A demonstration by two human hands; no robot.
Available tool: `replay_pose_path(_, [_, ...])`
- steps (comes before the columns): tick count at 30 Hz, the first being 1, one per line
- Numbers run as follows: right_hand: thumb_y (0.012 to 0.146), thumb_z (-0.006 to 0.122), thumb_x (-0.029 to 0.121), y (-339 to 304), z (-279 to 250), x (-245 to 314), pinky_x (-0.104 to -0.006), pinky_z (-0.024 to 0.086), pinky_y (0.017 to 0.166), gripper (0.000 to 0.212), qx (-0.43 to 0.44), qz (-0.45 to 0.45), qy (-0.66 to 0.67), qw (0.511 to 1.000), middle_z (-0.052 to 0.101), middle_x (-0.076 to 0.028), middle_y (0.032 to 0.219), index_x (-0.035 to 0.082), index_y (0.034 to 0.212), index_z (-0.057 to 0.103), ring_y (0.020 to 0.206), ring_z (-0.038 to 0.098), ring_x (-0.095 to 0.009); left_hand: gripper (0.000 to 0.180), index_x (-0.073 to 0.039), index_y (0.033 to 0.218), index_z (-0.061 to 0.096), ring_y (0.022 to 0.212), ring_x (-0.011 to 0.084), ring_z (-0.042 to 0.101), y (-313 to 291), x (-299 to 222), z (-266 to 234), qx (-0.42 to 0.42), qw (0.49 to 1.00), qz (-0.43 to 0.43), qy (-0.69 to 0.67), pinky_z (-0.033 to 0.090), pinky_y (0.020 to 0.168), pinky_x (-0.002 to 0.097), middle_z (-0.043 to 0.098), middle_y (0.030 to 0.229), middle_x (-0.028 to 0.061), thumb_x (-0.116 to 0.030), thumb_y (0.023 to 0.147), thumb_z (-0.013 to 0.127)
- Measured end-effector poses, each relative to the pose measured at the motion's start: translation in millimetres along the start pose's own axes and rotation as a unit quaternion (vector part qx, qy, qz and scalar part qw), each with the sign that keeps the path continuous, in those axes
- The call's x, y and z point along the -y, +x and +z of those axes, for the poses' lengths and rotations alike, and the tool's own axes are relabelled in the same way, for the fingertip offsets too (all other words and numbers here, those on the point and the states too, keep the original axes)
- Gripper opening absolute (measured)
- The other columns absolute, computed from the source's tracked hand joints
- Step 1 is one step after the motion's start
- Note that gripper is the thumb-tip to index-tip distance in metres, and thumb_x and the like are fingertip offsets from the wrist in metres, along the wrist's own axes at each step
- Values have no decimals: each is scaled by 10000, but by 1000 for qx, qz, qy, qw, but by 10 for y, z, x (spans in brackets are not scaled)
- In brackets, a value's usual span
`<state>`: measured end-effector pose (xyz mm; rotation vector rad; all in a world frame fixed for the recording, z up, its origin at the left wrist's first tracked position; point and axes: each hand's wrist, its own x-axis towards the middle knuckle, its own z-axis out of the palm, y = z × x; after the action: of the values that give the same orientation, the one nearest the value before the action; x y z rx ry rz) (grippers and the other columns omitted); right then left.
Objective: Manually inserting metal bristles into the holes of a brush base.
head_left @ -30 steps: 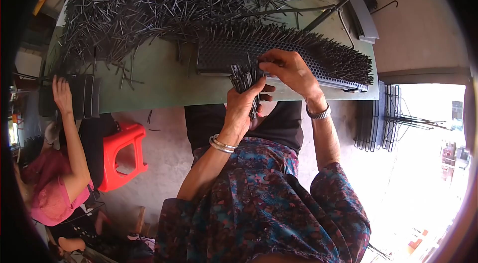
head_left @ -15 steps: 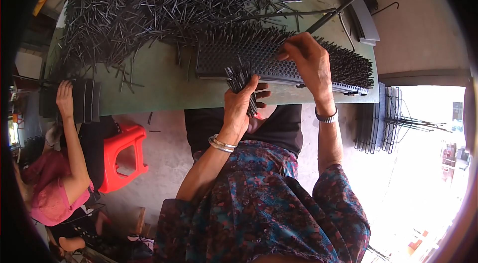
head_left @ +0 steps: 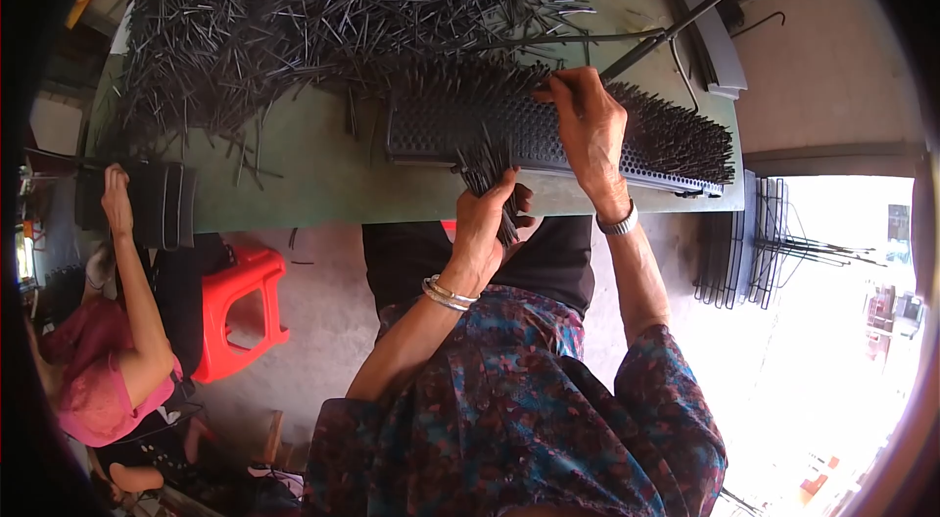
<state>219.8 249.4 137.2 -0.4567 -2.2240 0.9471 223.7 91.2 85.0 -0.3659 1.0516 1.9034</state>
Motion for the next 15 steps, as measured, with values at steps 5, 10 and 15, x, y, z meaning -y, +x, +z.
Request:
replay_pose_path(5, [924, 608, 68, 42, -45, 27, -239, 523, 630, 81, 41, 40, -31, 998, 734, -81, 820, 11, 982, 611, 791, 723, -140, 222, -27, 1051, 649, 644, 120, 559, -23, 7, -2, 18, 1000, 11, -11, 437, 483, 261, 629, 770, 47, -212, 930, 649])
replay_pose_path(10, [922, 608, 64, -9, 48, -57, -263, 518, 598, 69, 23, 15, -7, 1000, 711, -93, 788, 18, 972, 595, 728, 716, -169, 222, -34, 1043, 647, 636, 106, 549, -22, 17, -23, 31, 999, 15, -24, 390, 473, 242, 631, 778, 44, -223, 928, 655])
replay_pose_path(15, [925, 596, 64, -32, 59, -61, -297, 512, 560, 58, 39, 17, -32, 999, 687, -99, 736, 31, 968, 577, 660, 706, -205, 236, -34, 1058, 644, 626, 102, 543, -34, -1, -14, 34, 999, 14, -21, 390, 472, 235, 637, 782, 54, -232, 929, 654])
